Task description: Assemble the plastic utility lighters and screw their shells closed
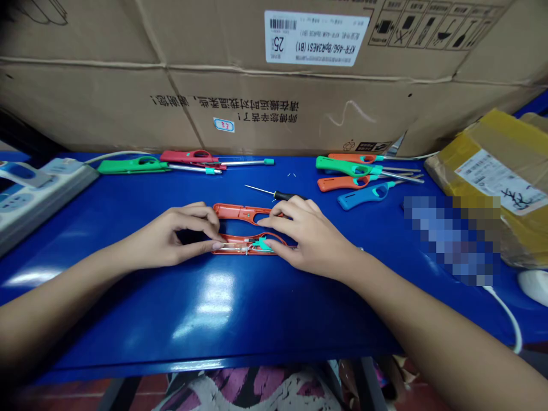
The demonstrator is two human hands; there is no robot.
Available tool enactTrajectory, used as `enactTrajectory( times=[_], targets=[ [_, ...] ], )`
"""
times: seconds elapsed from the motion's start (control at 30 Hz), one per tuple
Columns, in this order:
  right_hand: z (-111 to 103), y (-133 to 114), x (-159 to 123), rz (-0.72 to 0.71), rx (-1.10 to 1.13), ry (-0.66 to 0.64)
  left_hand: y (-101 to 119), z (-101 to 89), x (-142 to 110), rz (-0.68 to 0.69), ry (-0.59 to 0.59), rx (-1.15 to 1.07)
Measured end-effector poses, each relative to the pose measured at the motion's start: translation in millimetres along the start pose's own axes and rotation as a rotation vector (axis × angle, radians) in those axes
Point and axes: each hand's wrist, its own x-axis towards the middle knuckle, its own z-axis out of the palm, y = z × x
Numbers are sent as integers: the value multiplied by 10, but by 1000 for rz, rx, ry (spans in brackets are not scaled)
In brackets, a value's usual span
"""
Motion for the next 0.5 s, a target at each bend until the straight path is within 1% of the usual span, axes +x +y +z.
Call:
enactTrajectory(
  times=[0.3,0.5],
  targets=[
    [22,17,-4,6,8,-51,46,13,-12,7,43,70],
    [7,40,-9,4,-5,-55,21,17,-9,9,94,1]
  ],
)
